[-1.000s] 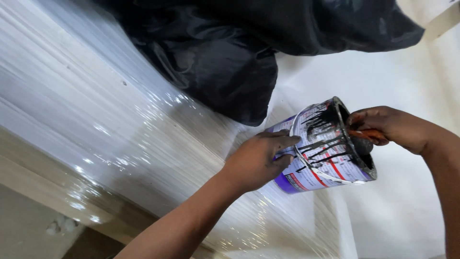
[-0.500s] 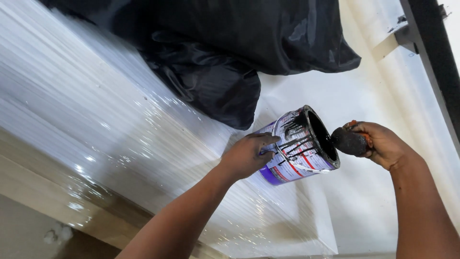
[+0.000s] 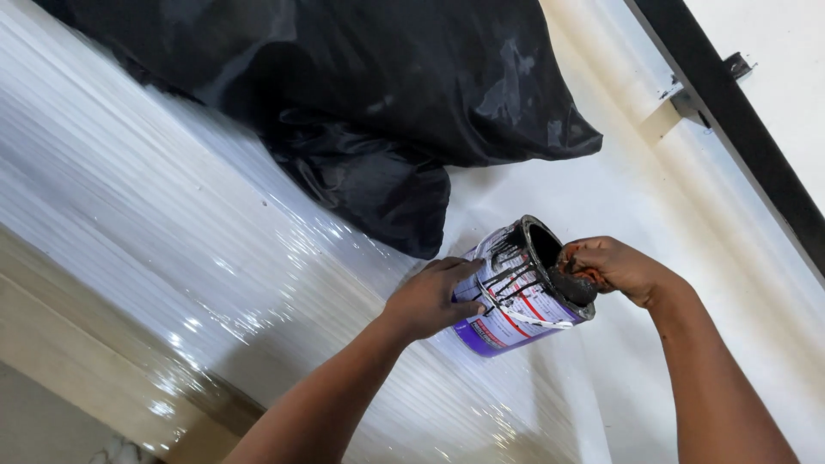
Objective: Applying black stain to a metal furniture frame using a sponge.
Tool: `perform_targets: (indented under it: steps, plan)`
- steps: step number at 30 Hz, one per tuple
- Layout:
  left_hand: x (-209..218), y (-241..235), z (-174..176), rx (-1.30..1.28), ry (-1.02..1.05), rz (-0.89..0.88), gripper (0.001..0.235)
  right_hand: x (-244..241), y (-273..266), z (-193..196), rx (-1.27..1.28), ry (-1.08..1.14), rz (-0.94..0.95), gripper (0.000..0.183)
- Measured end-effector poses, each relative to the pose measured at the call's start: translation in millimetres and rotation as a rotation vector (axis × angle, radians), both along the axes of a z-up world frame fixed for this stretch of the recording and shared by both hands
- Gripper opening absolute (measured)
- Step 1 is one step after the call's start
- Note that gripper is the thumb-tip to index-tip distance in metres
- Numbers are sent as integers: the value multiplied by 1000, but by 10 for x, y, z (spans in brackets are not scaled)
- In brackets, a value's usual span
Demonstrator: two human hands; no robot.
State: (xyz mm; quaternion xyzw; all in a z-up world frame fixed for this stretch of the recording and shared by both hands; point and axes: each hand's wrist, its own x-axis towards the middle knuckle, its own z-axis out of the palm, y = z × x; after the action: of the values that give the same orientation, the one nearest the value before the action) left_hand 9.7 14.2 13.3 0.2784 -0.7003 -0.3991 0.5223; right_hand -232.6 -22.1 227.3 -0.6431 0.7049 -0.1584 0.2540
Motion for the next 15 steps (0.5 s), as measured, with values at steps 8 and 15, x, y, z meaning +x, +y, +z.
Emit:
perform_targets:
  steps: [8, 15]
  plan:
    - [-33, 76, 20, 51, 12, 53, 67, -13, -225, 41, -6, 100, 148, 9]
    - [-40, 98, 57, 73, 25, 88, 63, -76, -664, -455, 78, 626, 229, 19]
